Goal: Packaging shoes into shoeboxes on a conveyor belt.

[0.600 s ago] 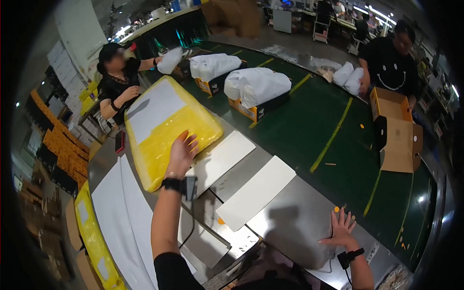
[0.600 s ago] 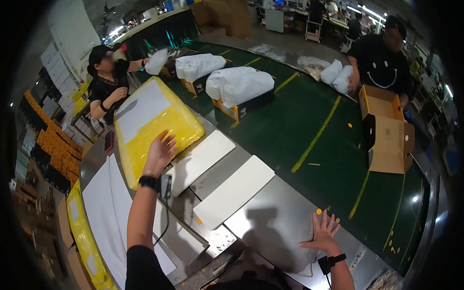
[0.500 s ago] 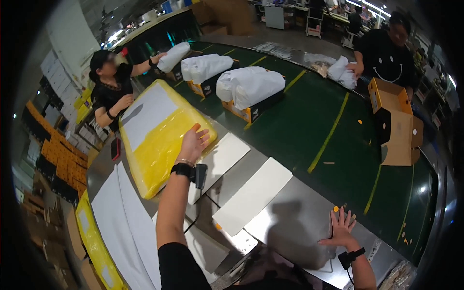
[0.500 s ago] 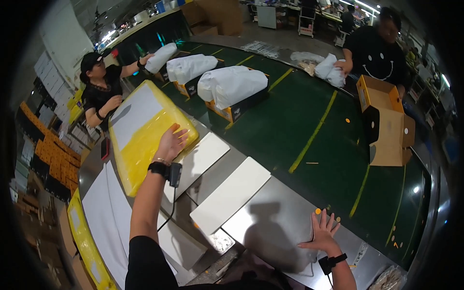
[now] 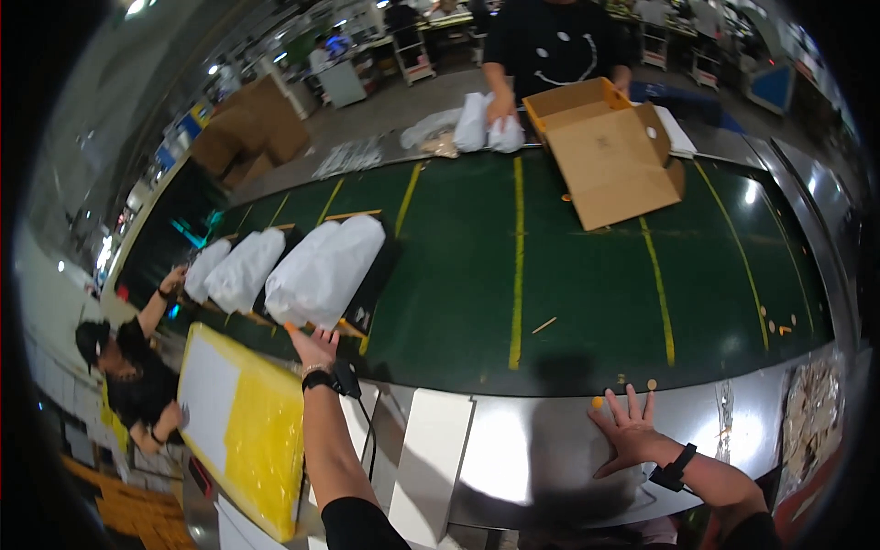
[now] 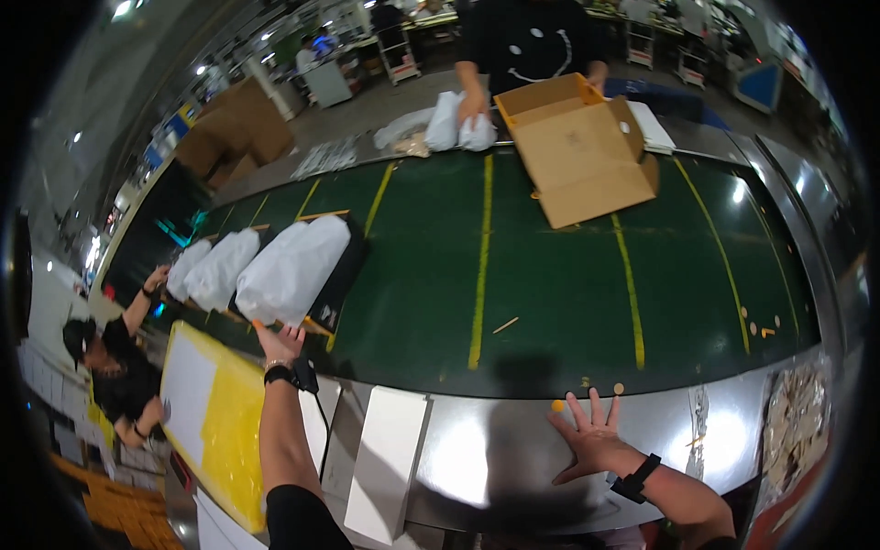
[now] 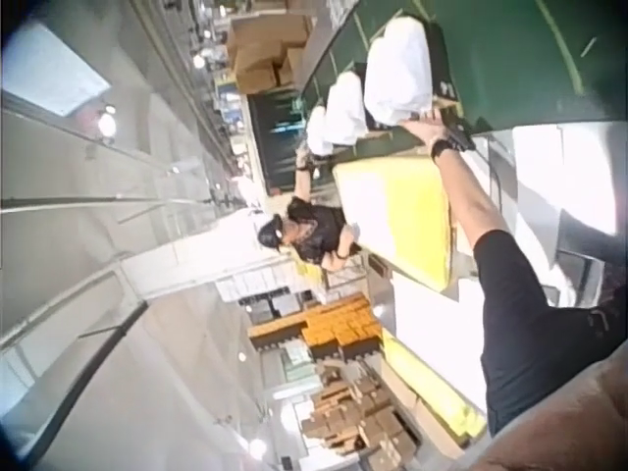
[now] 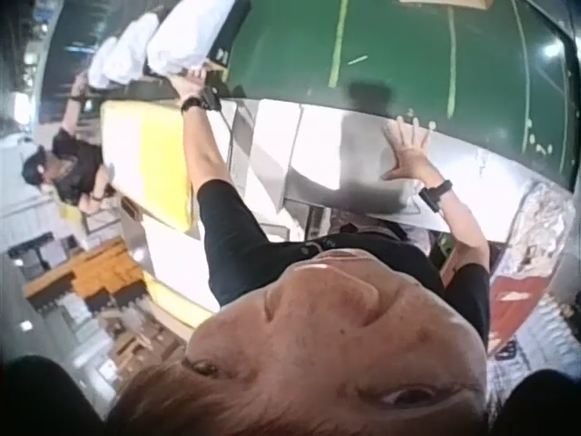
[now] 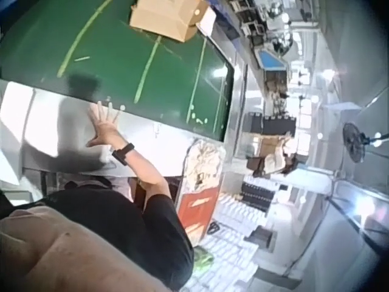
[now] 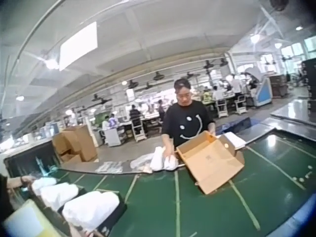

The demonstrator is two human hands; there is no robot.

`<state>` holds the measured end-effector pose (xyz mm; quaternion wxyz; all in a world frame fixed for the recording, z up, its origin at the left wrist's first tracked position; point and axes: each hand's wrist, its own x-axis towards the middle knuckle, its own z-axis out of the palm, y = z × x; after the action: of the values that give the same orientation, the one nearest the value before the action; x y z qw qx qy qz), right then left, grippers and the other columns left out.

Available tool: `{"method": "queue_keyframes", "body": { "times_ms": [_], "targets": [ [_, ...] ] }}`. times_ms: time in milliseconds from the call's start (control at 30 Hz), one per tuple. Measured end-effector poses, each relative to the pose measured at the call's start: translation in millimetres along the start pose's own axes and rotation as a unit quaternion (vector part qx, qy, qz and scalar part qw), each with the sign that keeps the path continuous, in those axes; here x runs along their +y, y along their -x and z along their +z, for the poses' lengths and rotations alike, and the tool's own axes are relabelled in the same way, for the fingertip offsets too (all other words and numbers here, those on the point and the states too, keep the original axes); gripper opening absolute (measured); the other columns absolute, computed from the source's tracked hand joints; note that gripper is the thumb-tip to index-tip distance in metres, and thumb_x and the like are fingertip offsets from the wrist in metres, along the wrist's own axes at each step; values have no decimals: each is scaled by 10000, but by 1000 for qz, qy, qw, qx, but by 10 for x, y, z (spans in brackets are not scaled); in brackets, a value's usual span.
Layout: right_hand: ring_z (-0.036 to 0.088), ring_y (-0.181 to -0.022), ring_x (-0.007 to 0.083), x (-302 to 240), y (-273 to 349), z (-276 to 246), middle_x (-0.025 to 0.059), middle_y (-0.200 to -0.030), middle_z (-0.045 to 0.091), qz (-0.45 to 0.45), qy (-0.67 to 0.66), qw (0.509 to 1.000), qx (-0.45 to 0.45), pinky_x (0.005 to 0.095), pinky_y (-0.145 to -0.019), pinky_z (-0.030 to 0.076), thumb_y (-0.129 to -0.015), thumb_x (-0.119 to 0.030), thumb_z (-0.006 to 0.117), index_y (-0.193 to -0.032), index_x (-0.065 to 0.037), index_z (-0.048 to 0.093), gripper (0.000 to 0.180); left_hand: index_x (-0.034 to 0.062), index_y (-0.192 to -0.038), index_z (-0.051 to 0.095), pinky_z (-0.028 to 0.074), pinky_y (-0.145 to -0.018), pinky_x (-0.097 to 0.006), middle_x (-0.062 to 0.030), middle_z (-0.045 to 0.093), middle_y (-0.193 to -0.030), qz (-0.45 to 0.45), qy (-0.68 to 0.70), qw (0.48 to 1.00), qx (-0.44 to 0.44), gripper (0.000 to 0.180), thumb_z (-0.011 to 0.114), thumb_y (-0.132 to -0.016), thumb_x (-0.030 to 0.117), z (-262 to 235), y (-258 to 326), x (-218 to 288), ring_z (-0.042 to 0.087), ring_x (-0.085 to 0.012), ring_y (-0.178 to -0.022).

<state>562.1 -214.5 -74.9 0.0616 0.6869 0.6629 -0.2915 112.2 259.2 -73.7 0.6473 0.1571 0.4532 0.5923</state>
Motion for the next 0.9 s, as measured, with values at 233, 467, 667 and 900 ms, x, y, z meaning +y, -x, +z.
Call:
{"method": "queue_keyframes", "body": {
  "times_ms": [233, 467, 667, 900],
  "targets": [
    [-63, -1434, 575, 77, 54, 89, 245, -1613, 27, -4, 11, 1000, 18, 821, -1001, 18, -568, -791, 722, -1565, -235, 188, 1260, 127, -1516, 265, 218, -1135, -457, -126, 279, -1561, 57, -33, 998, -13, 1069, 388, -773, 885, 297, 37, -271, 293, -265, -1401],
    [-20, -1439, 566, 106, 57, 142, 211, -1622, 44, -6, 16, 999, 46, 840, -985, 49, -551, -757, 754, -1565, -268, 176, 1265, 93, -1500, 220, 306, -1131, -472, -113, 337, -1459, -49, 70, 994, -67, 1111, 484, -745, 864, 1088, 742, -970, 363, -283, -1336],
    [9, -1445, 552, 110, 15, 291, 190, -1624, 66, -24, 2, 994, 105, 829, -993, 19, -510, -786, 749, -1557, -287, 211, 1278, 75, -1452, 264, 375, -1080, -453, -116, 375, -1403, -81, 89, 985, -126, 1042, 558, -764, 800, 1616, 1567, -1653, 428, -277, -1249],
    [-15, -1452, 536, 85, -81, 325, 191, -1627, 54, -39, 6, 993, 107, 803, -1011, -39, -552, -740, 758, -1566, -190, 171, 1294, 66, -1394, 307, 427, -939, -414, -105, 415, -1200, -207, 41, 970, -123, 978, 519, -775, 792, 1727, 2920, -2031, 442, -241, -998]
  ]
}}
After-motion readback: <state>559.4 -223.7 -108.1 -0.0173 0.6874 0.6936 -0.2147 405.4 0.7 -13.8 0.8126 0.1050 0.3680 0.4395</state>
